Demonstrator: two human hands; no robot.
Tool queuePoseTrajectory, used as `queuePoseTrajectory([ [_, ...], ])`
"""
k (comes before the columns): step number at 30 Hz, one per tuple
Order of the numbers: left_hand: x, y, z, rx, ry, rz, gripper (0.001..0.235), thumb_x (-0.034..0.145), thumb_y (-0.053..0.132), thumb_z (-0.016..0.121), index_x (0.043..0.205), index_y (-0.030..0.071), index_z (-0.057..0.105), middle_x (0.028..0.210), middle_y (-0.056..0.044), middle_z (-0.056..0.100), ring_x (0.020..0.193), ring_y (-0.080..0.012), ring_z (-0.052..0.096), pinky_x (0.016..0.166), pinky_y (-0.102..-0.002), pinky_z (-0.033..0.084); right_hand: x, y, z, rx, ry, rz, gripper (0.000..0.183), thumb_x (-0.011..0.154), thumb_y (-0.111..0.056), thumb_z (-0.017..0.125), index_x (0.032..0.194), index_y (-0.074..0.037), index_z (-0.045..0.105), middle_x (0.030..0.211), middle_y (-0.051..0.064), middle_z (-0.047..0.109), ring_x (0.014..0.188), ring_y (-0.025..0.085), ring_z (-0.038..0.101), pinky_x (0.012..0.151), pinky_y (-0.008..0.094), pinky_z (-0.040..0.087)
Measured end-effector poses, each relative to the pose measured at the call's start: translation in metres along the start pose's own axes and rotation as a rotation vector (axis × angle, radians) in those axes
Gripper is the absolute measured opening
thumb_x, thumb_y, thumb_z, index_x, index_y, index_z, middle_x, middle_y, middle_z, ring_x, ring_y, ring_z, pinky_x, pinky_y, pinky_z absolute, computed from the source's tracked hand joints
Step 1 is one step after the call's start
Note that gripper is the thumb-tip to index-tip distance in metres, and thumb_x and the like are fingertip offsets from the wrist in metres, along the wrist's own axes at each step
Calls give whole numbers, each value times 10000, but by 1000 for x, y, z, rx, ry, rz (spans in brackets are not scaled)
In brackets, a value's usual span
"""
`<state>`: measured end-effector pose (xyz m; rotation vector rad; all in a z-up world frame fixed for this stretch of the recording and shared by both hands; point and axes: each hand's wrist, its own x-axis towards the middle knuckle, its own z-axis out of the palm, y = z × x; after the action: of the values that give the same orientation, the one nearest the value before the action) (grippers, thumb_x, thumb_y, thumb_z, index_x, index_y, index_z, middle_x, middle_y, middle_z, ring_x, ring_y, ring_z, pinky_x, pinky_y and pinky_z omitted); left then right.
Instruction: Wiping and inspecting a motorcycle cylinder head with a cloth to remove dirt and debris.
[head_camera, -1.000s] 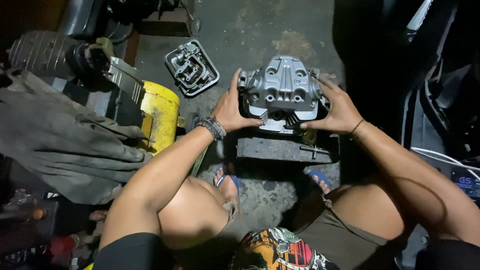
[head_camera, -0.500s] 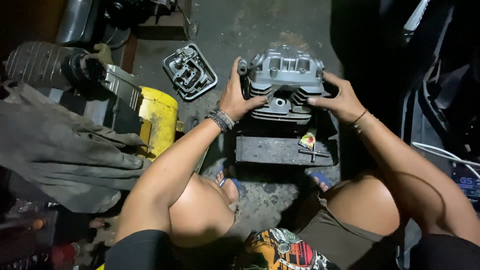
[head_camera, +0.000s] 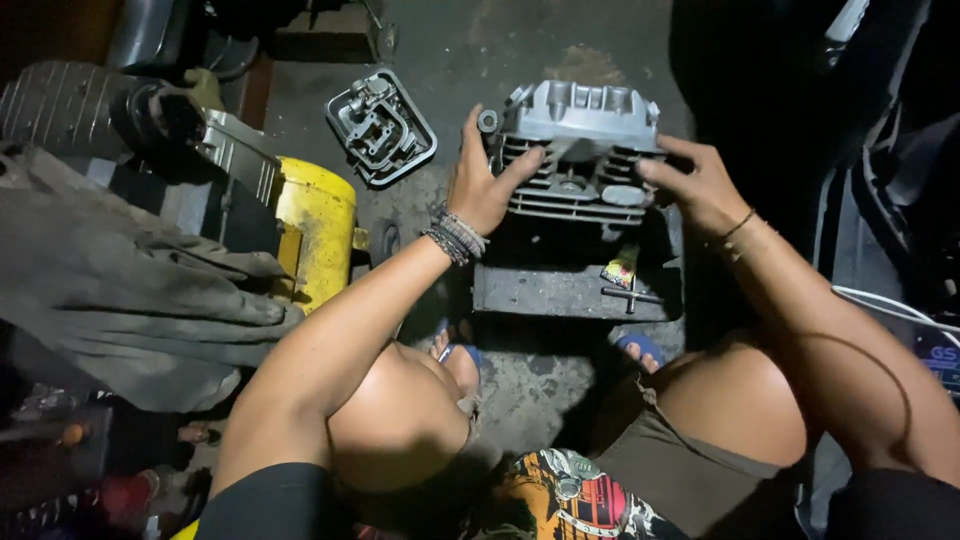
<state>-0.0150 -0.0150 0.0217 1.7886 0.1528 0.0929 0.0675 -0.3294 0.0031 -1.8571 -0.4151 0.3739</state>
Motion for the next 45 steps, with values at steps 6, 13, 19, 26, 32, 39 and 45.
queuePoseTrajectory([
  [6, -22, 46, -4, 58, 26, -246, 1214, 733, 829, 718, 1586, 150, 186, 1567, -293, 397, 1458, -456, 425, 1215, -535, 345, -6, -29, -2, 11, -20, 114, 555, 1027, -508, 750, 1123, 37, 711, 1019, 224, 642, 973, 325, 628, 774, 536, 575],
  [13, -20, 34, -6, 87, 40, -389, 1222, 666, 910, 709, 1538, 203, 226, 1516, -215, 480, 1404, -397, 508, 1171, -504, 403, 5, 10, -8, 32, -66, 163, 602, 1104, -587, 654, 1002, 5, 702, 964, 188, 608, 978, 324, 640, 801, 577, 560],
  [19, -17, 32, -8, 67, 0, -458, 1252, 680, 902, 675, 1543, 100, 253, 1542, -302, 429, 1453, -437, 432, 1227, -494, 327, -3, -17, 8, 25, -91, 269, 734, 1044, -650, 646, 1106, 79, 710, 1035, 254, 632, 988, 391, 653, 818, 574, 562],
  [26, -12, 26, -13, 70, -21, -506, 1321, 696, 915, 653, 1583, 43, 208, 1570, -328, 374, 1487, -457, 366, 1240, -517, 265, 12, 6, 3, -28, -78, 297, 744, 1031, -662, 700, 1119, 76, 719, 1008, 232, 650, 938, 313, 668, 806, 488, 581],
  [32, -5, 18, -14, 80, -44, -504, 1312, 717, 922, 636, 1579, 27, 214, 1593, -336, 335, 1509, -452, 320, 1270, -514, 212, 12, -17, 9, 14, -86, 279, 749, 1052, -653, 675, 1171, 87, 690, 1028, 256, 639, 938, 344, 667, 805, 495, 579],
  [39, -5, 17, -18, 91, -81, -475, 1304, 748, 953, 551, 1592, 18, 214, 1625, -334, 280, 1534, -453, 258, 1286, -520, 169, 17, -15, 0, -152, -107, 227, 796, 1103, -641, 598, 1226, 143, 659, 1100, 349, 663, 979, 424, 700, 807, 527, 591],
  [45, -10, 15, -19, 249, 4, -300, 1253, 706, 896, 374, 1387, -154, 436, 1414, -325, 527, 1338, -383, 563, 1133, -469, 422, 1, -36, -17, -449, 85, 48, 450, 1026, -331, 748, 1080, 116, 741, 857, 171, 722, 677, 221, 619, 646, 327, 509],
])
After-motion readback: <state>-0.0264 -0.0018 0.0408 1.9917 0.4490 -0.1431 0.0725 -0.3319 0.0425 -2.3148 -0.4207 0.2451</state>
